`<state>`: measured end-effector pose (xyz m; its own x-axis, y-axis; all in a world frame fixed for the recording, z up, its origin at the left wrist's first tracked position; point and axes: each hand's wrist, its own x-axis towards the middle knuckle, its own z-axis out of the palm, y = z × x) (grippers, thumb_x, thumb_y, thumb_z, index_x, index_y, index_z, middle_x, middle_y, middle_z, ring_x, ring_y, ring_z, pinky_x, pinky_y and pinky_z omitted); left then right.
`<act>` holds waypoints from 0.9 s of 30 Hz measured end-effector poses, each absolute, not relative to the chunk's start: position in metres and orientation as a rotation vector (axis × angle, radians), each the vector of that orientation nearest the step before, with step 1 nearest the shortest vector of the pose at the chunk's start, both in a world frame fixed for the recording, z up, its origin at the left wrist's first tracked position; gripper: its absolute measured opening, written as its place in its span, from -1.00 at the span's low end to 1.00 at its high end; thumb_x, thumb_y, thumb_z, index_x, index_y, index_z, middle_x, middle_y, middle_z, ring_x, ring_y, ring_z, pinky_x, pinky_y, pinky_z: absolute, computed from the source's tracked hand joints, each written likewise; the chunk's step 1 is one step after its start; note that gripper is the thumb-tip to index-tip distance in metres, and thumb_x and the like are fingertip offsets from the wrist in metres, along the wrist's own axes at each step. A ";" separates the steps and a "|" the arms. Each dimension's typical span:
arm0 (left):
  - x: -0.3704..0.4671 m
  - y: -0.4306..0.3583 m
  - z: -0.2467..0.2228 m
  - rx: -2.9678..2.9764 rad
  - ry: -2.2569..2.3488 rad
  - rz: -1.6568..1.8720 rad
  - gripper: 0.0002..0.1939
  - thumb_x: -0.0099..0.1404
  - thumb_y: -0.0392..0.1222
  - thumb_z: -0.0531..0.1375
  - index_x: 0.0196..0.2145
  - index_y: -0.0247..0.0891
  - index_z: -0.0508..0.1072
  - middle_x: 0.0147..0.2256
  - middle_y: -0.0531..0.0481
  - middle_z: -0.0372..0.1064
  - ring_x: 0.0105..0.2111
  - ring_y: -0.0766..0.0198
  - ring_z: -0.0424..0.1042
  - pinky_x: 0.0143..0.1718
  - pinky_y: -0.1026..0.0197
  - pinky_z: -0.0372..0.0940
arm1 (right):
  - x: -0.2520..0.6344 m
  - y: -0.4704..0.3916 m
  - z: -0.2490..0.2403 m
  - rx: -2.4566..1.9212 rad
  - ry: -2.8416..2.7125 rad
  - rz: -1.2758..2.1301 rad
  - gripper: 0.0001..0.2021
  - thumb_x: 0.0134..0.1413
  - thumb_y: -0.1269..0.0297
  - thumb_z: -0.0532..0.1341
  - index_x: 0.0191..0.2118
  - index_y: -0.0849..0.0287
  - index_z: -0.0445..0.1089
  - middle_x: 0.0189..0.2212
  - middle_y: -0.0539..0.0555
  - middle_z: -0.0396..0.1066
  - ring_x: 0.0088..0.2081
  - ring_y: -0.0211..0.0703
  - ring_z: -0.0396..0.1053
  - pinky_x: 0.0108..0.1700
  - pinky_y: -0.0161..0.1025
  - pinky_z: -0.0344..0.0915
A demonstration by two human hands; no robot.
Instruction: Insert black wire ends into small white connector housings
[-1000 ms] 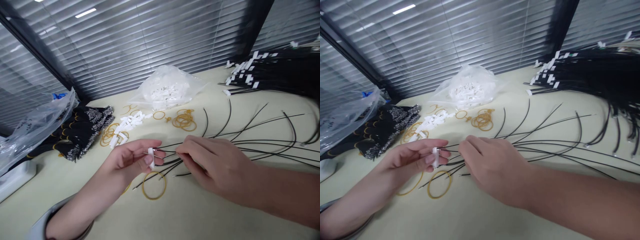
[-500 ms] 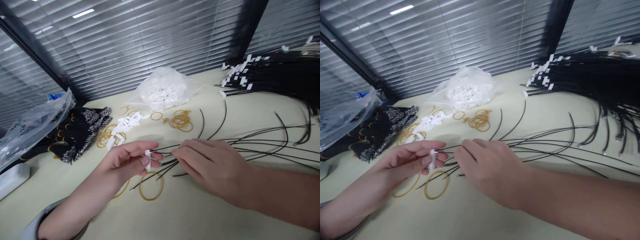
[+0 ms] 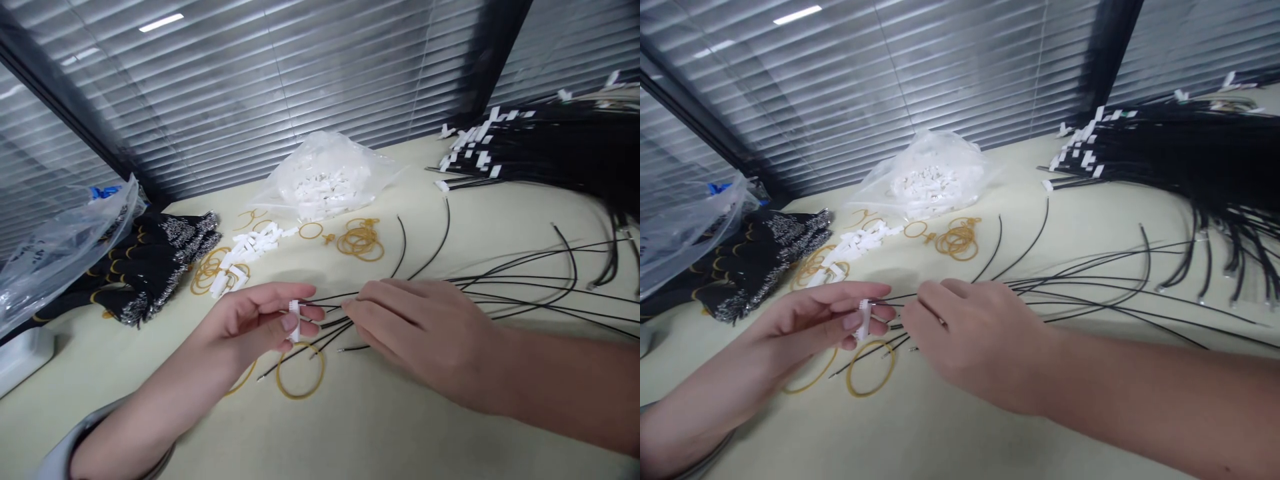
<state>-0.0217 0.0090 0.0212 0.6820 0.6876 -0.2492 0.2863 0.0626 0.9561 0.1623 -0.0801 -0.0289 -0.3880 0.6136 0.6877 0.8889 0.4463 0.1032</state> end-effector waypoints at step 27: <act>-0.017 0.007 0.005 1.500 0.819 0.321 -0.72 0.20 -0.38 0.16 -0.11 -0.23 0.38 -0.33 -0.03 0.51 -0.32 0.31 0.45 -0.41 0.38 0.27 | 0.158 -0.080 -0.031 -1.416 -2.057 -0.411 -0.81 0.09 0.50 -0.02 -0.41 0.27 0.30 -0.57 0.00 0.28 -0.59 -0.31 0.20 -0.57 -0.32 0.03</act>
